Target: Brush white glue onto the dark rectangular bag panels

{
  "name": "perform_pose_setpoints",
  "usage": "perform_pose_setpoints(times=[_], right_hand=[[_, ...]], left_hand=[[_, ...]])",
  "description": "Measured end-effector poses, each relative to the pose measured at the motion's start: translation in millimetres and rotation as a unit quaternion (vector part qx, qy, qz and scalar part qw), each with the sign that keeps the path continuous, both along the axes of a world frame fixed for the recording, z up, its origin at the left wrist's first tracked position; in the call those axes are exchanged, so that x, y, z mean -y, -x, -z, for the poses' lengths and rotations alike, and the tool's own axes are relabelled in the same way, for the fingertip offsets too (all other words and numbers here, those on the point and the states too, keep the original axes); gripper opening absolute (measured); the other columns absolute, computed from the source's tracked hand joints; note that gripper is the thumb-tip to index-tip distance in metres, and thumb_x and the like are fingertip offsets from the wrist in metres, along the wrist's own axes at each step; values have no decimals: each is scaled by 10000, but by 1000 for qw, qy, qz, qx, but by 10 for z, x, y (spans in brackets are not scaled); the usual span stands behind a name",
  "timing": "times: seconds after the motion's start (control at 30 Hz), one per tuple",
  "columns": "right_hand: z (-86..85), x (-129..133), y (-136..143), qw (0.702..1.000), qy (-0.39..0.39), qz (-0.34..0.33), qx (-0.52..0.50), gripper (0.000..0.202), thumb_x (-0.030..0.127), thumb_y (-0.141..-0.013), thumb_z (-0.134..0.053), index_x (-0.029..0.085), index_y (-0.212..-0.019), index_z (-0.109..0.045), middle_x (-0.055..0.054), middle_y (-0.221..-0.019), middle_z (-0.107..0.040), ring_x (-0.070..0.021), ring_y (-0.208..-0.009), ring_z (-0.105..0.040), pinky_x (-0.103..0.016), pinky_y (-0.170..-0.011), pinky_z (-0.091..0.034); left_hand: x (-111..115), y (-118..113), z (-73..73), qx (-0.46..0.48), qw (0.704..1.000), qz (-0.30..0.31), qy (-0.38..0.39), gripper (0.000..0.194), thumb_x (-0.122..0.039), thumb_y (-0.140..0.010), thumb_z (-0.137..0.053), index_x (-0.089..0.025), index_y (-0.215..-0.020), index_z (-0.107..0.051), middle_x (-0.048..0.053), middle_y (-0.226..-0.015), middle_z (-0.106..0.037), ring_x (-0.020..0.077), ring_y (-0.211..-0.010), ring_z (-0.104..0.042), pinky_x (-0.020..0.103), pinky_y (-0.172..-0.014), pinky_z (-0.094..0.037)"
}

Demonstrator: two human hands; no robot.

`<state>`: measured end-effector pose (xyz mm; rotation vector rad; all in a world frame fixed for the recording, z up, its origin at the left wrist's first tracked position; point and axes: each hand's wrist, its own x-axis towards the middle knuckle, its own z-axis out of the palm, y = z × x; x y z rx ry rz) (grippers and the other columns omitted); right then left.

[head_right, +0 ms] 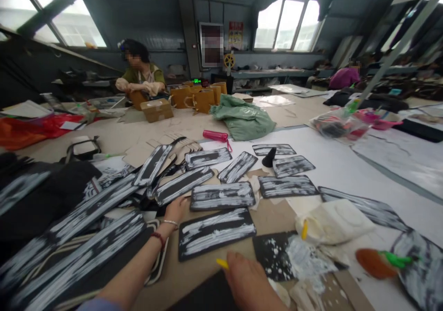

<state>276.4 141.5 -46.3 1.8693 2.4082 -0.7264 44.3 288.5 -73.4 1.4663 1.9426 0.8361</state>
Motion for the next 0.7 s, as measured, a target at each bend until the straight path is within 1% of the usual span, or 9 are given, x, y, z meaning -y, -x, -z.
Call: perform_pose_setpoints(times=[0.1, 0.2, 0.27, 0.3, 0.4, 0.43, 0.5, 0.6, 0.7], right_hand=[[-169, 180, -47, 996, -5, 27, -88, 276, 367, -872, -319, 210, -813, -539, -86, -772, -668, -198, -701, -627, -263, -617, -416], [-285, 331, -118, 979, -12, 69, -189, 374, 508, -849, -287, 235, -738, -516, -67, -725, -644, -197, -675, -601, -286, -637, -432], [-324, 444, -185, 964, -37, 134, -228, 425, 562, -830, -284, 239, -732, -543, -66, -751, -650, -206, -725, -603, -298, -675, -447], [-331, 511, -228, 953, -58, 173, -242, 446, 579, -823, -284, 239, -743, -562, -70, -794, -659, -213, -781, -605, -305, -711, -452], [-315, 740, -422, 920, -127, 284, -240, 485, 617, -795, -286, 234, -752, -581, -74, -866, -665, -235, -885, -591, -327, -767, -452], [-303, 814, -512, 913, -137, 312, -223, 490, 626, -787, -287, 231, -733, -572, -71, -814, -659, -234, -840, -594, -332, -742, -456], [-280, 938, -730, 904, -144, 357, -189, 492, 638, -776, -291, 223, -711, -547, -44, -642, -602, -213, -675, -578, -332, -652, -456], [-264, 1017, -1123, 870, -170, 413, -209, 494, 645, -774, -314, 202, -764, -533, -4, -540, -520, -178, -536, -531, -320, -567, -456], [-258, 945, -1507, 813, -219, 455, -290, 509, 658, -744, -393, 174, -834, -524, -35, -654, -582, -181, -595, -574, -321, -574, -496]], left_hand=[[507, 66, -112, -34, 999, 1, 2, 135, -198, -803, -476, -145, -880, -574, 75, -802, -629, 205, -828, -596, 339, -818, -434], [1326, 143, -54, -59, 997, 36, 15, 142, -246, -824, -462, -166, -809, -577, 52, -760, -611, 185, -749, -585, 325, -780, -448], [1965, 182, 91, -117, 987, 112, -1, 190, -245, -832, -434, -155, -821, -601, 88, -830, -621, 208, -834, -585, 356, -822, -449], [2273, 201, 187, -136, 982, 131, -6, 201, -261, -816, -468, -158, -907, -614, 108, -954, -624, 226, -949, -568, 382, -886, -429], [2982, 273, 502, -207, 969, 130, 39, 665, -293, -603, -684, -196, -1235, -499, 151, -1347, -422, 319, -1241, -378, 494, -1020, -315], [3119, 298, 595, -228, 963, 135, 55, 772, -294, -550, -710, -204, -1276, -463, 158, -1396, -359, 344, -1289, -303, 524, -1045, -263], [3245, 336, 739, -256, 952, 152, 70, 795, -299, -550, -699, -201, -1297, -446, 175, -1435, -289, 362, -1324, -221, 535, -1064, -216], [3190, 356, 861, -270, 943, 182, 65, 652, -315, -664, -607, -160, -1282, -470, 214, -1424, -293, 357, -1319, -236, 501, -1057, -260], [3045, 340, 934, -274, 936, 216, 45, 607, -315, -687, -580, -154, -1266, -491, 211, -1402, -339, 346, -1295, -296, 471, -1043, -308]])
